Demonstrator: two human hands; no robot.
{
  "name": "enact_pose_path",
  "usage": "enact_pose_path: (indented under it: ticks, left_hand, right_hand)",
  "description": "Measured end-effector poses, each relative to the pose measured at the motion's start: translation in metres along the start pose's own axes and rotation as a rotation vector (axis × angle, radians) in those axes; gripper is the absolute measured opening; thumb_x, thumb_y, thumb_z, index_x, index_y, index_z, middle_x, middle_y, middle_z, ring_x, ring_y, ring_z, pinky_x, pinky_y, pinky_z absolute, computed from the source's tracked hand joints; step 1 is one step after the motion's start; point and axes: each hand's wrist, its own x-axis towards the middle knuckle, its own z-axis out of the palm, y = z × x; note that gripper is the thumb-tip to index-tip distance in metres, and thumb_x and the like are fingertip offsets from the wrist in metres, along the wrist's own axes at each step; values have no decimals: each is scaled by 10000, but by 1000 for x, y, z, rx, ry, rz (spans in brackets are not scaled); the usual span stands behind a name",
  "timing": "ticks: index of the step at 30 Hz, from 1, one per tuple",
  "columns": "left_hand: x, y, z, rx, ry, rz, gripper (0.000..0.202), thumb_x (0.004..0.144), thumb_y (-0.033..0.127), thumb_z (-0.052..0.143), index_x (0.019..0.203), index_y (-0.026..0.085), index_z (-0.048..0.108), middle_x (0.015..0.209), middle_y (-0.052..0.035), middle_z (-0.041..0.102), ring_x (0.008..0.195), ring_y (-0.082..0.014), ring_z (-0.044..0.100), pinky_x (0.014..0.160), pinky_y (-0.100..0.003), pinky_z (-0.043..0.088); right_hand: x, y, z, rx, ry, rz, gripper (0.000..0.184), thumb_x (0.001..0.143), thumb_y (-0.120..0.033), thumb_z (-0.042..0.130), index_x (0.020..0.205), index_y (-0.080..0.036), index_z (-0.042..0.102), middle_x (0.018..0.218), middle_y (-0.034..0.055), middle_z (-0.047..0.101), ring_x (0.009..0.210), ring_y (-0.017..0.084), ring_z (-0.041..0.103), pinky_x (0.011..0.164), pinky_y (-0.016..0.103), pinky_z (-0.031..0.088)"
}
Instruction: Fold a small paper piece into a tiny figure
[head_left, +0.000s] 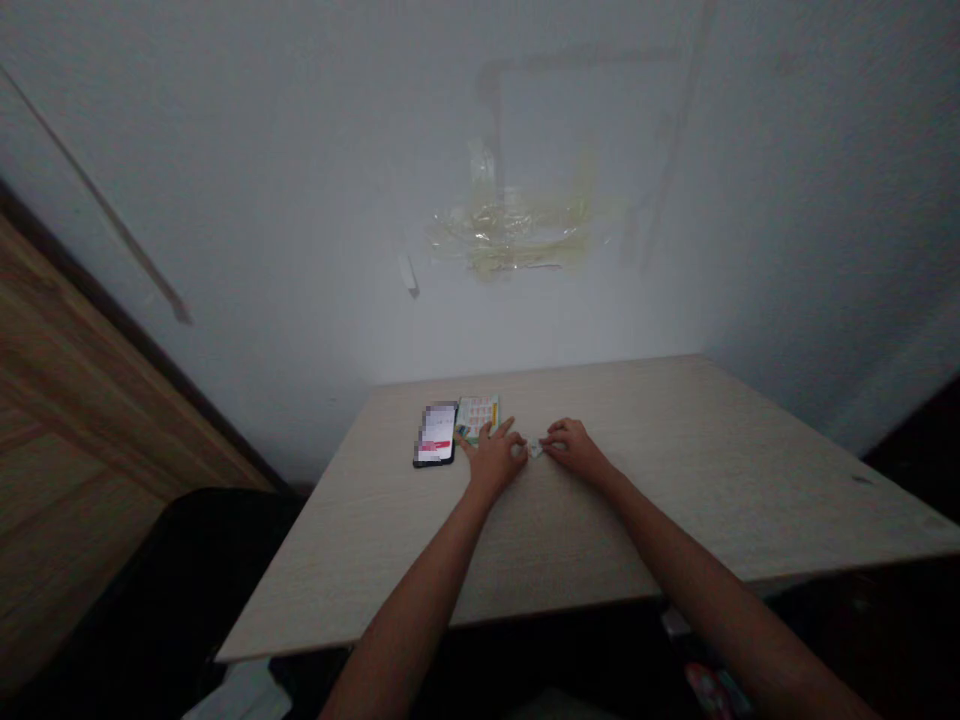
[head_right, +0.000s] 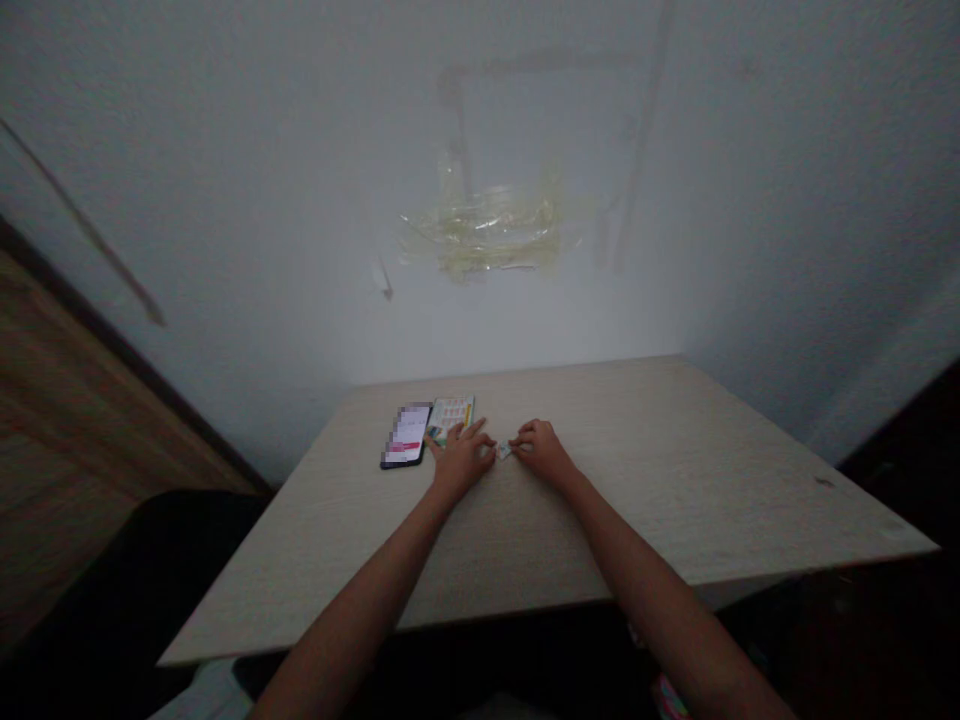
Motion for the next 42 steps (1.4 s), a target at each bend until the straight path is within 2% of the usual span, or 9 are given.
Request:
enact_pose_path:
  ticks: [9,16,25,30,33,38,42]
  left_hand:
    - [-3,0,5,12,21,18,227,829,493,596,998,375,689,1482,76,481,1401,-351,308,1047,-793,-54]
    - [-2,-4,8,6,-10,16,323,794,582,618,1037,381,685,1515,63,437,1415,-360,281,1055,-786,-50]
    - [0,-7,7,2,-36,-18,346,816,525,613,1157,493,659,1554,53,371,1430,-378,247,1056,-773,-52]
    - [0,-7,7,-18,-50,-23,370,811,499,627,1180,529,635,1571,56,337,1438,-379,233,1059,-762,-65]
    - [0,-7,7,-48,-15,-26,377,815,480,635,1191,509,630,1566,36,348,1439,-355,242,1059,-762,-54]
    - [0,-6,2,-87,26,-11,195,833,398,642,1012,417,717,1526,55,415,1420,-324,278,1074,-757,-8]
    - [0,-5,-2,-87,37,-21,117,843,391,644,885,397,752,1493,79,460,1382,-313,335,1075,-760,-2]
  right_hand:
    - [0,11,9,9,57,-49,101,800,-242,701,864,-231,779,972,83,654,976,230,568,919,401,461]
    - [0,7,6,26,58,-27,95,793,-246,704,850,-226,777,954,82,658,969,232,570,911,402,465]
    - [0,-2,-1,47,32,-1,82,796,-262,707,757,-202,746,938,79,659,971,229,569,908,380,456]
    - [1,-1,0,32,23,-45,176,844,-249,649,987,-212,745,997,80,664,993,223,570,931,387,447]
    - [0,2,3,-4,40,-68,190,833,-255,663,996,-227,757,1039,92,660,1028,239,560,937,400,448]
    - [-1,4,5,-20,56,-48,114,798,-256,705,878,-208,771,987,96,659,1003,243,562,923,396,455]
    - [-1,2,4,-6,59,-39,92,799,-250,699,837,-196,765,960,96,658,984,239,561,912,388,457]
